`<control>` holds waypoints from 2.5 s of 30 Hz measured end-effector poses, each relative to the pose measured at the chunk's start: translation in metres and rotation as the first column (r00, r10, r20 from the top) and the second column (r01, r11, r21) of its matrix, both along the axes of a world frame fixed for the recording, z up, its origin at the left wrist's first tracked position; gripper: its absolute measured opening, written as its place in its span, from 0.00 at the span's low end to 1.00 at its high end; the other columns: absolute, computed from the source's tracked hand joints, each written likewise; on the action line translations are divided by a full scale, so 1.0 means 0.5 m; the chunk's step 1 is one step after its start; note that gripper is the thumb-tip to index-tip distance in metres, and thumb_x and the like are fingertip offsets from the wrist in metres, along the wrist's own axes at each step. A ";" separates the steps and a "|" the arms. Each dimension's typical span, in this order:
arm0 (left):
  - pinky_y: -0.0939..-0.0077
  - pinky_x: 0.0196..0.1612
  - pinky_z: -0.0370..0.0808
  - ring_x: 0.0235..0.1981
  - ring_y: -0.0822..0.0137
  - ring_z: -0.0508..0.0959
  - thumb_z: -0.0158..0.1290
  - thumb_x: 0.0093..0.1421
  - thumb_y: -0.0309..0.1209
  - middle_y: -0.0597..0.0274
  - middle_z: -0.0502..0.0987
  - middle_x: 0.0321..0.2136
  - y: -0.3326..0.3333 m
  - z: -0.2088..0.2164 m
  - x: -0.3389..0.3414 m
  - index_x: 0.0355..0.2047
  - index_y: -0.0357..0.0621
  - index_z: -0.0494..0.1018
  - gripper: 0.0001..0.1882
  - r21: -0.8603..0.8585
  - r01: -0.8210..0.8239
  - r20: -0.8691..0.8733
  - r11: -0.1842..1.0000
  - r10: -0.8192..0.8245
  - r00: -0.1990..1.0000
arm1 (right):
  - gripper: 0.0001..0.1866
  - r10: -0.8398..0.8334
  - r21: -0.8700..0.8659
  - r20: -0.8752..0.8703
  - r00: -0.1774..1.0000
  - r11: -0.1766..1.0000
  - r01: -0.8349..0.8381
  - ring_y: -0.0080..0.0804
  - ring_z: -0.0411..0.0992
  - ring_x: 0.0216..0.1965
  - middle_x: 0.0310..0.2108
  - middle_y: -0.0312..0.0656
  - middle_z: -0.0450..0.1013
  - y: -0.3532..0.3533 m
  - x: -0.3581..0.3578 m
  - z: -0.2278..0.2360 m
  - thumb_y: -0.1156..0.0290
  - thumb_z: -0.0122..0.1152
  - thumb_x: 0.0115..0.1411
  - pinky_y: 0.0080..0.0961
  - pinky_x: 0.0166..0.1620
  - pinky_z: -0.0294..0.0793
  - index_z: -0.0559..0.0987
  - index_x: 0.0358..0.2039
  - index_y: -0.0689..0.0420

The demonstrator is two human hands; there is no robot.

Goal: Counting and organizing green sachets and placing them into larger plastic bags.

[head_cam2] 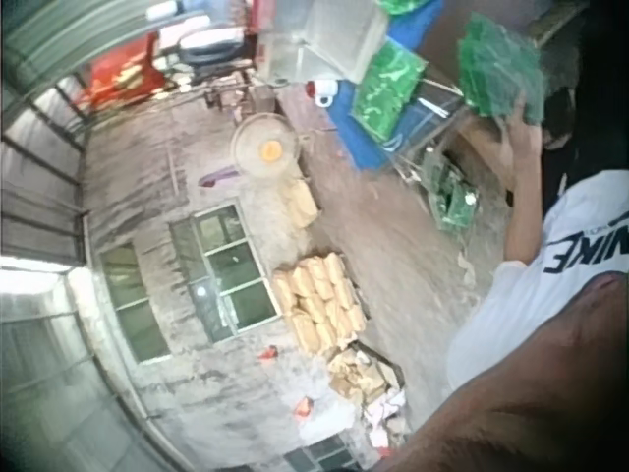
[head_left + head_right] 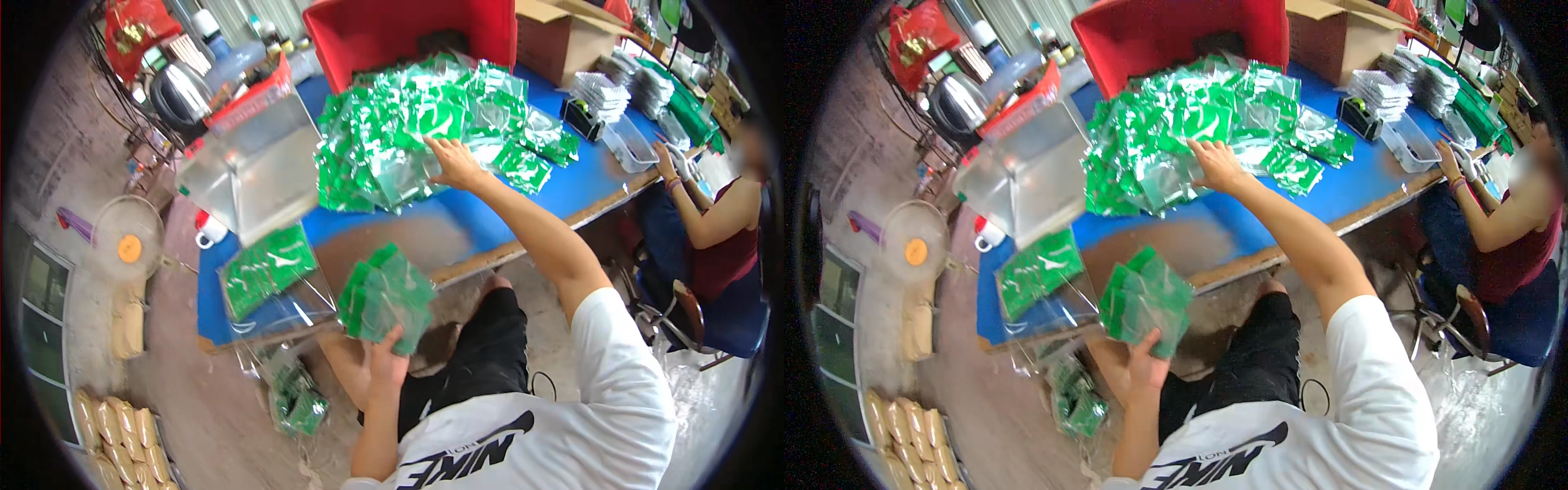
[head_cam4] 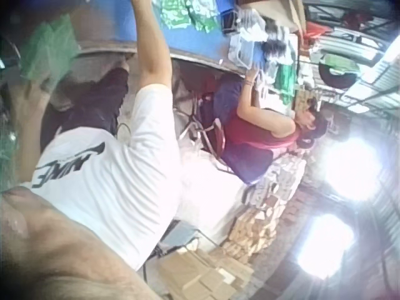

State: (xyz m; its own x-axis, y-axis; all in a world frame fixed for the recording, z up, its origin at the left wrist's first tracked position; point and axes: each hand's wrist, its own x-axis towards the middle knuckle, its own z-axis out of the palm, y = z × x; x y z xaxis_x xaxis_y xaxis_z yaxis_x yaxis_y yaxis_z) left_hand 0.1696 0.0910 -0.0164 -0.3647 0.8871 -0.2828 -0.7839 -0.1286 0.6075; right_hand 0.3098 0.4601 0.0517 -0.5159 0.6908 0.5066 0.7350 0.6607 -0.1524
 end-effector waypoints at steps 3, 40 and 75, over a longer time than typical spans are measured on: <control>0.50 0.67 0.64 0.64 0.53 0.66 0.56 0.54 0.13 0.58 0.66 0.62 0.001 0.000 -0.002 0.66 0.49 0.58 0.40 0.030 0.006 0.001 1.000 -0.006 1.000 | 0.23 0.136 -0.149 0.285 0.949 0.984 -0.096 0.49 0.73 0.48 0.42 0.45 0.73 -0.004 0.013 0.036 0.59 0.75 0.48 0.42 0.50 0.74 0.79 0.43 0.55; 0.59 0.61 0.72 0.55 0.57 0.75 0.59 0.60 0.24 0.56 0.74 0.55 -0.009 0.032 -0.042 0.60 0.37 0.67 0.27 -0.115 0.179 0.052 0.977 -0.174 0.983 | 0.18 0.454 -0.002 -0.296 0.841 0.880 -0.475 0.46 0.73 0.51 0.46 0.40 0.77 -0.290 0.130 0.082 0.87 0.57 0.43 0.43 0.55 0.70 0.73 0.35 0.55; 0.53 0.67 0.64 0.60 0.56 0.71 0.57 0.59 0.21 0.57 0.72 0.58 -0.018 -0.032 -0.048 0.62 0.40 0.64 0.29 -0.012 -0.044 0.272 0.999 0.045 0.961 | 0.24 0.543 -0.392 -0.334 0.770 0.663 -0.637 0.56 0.63 0.60 0.55 0.56 0.68 -0.323 -0.014 -0.011 0.62 0.63 0.59 0.47 0.63 0.63 0.74 0.52 0.63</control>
